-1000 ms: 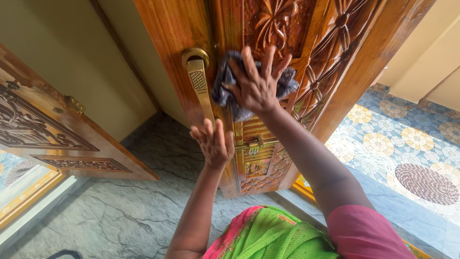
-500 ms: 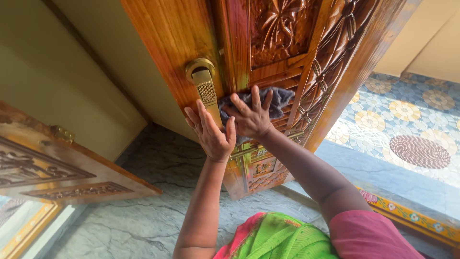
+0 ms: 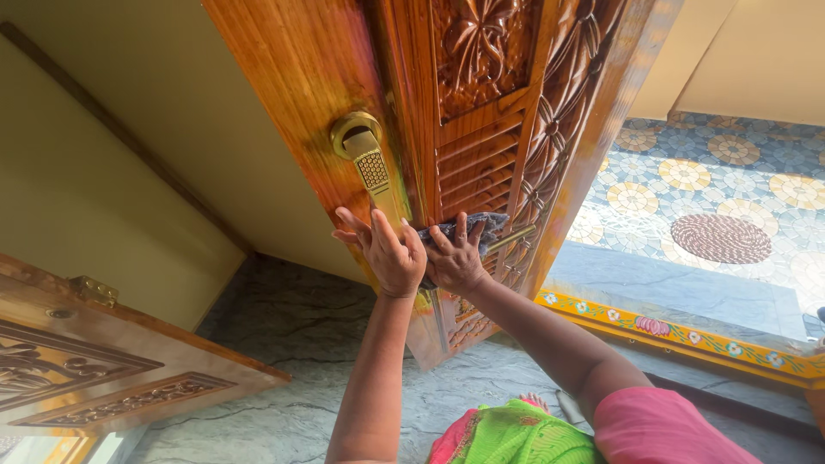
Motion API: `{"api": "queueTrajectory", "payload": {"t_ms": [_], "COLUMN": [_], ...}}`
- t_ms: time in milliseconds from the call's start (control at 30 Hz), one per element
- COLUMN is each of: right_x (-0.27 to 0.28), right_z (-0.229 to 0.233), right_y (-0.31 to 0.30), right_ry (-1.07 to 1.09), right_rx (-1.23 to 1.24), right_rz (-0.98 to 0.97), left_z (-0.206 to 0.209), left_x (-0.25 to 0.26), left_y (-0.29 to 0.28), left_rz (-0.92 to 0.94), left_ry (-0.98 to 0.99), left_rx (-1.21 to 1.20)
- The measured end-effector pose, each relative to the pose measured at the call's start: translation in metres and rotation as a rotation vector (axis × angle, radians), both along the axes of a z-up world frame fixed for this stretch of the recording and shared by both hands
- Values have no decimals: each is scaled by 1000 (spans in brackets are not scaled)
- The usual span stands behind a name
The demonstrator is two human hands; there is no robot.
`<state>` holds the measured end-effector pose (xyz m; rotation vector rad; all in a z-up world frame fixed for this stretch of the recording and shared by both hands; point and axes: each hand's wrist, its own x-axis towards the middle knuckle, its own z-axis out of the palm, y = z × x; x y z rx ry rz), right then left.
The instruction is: The person wipes a wooden door with a dark cloth, focusing on the carved panels and the handle area. They systematically clean the surface, moving the cloth over the intricate details and the flat sections of the door.
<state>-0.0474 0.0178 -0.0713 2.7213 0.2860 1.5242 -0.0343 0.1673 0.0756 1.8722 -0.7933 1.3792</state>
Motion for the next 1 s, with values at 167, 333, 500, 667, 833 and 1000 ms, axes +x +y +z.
{"api": "queueTrajectory", "payload": {"t_ms": [167,333,500,667,833,1000], "right_x": [-17,11,49,68,69,38], "right_z": [-17,15,138,269,309,267], "right_y": [9,-32,-108,-168,-158,-114], "right_ry": [393,68,-290,-464,-520,-390], "right_rx": [249,356,395,297,284,229], "right_rz": [-108,-120,-171,-257,-194,-133], "left_z": [-1,-5,-2,-5,-6,2], "left_x": [-2,-2,-3,-1,-2,-8], "left_y": [0,-2,-2,-3,-9,-13], "left_rz": [-11,14,38,65,182,231], "left_ry": [17,3,-9,-9,-4,-11], "left_rx": [-2,-8,0,8,-2,-5]}}
